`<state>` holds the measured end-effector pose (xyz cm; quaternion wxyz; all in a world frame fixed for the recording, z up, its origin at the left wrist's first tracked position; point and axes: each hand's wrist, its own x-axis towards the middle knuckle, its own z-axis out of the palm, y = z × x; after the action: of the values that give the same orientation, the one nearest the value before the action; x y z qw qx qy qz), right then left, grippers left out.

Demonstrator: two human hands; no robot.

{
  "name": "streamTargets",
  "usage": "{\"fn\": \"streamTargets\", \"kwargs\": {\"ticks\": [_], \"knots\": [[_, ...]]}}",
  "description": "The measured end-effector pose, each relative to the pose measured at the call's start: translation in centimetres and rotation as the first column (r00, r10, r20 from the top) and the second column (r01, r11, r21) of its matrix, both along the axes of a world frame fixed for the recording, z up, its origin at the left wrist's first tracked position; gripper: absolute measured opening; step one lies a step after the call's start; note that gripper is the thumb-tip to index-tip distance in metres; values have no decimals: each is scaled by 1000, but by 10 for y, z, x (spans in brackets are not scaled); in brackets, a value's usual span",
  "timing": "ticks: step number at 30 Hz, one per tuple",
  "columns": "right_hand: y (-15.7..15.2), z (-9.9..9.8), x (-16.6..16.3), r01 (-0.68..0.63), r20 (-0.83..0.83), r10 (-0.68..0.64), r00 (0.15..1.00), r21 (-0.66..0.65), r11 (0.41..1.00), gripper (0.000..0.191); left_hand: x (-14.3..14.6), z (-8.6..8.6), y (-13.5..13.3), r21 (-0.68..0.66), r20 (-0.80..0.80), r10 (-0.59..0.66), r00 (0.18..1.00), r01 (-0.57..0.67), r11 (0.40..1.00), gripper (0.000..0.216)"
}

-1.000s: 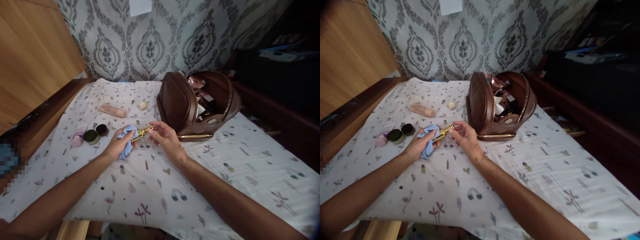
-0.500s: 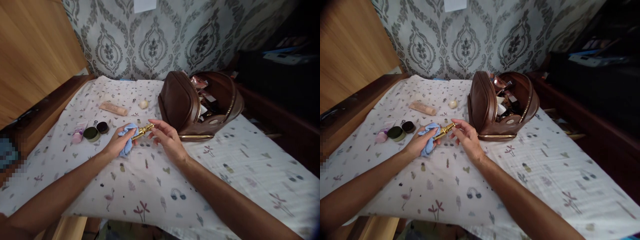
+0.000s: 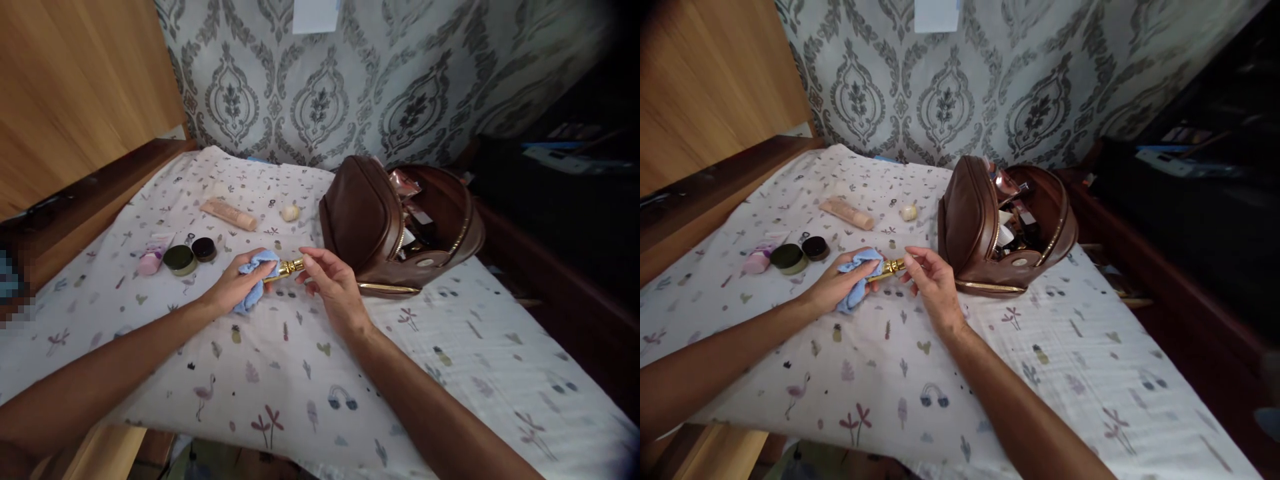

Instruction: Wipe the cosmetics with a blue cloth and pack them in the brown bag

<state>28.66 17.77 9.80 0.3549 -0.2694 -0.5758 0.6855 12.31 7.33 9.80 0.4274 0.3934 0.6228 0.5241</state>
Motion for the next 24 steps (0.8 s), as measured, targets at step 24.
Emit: {"fn": "streamTargets", "kwargs": {"ticks": [24], "knots": [[1, 1, 3, -19, -6, 20, 1000, 135, 991, 37, -2, -4, 1, 74, 5, -35, 999, 34, 997, 33]]}}
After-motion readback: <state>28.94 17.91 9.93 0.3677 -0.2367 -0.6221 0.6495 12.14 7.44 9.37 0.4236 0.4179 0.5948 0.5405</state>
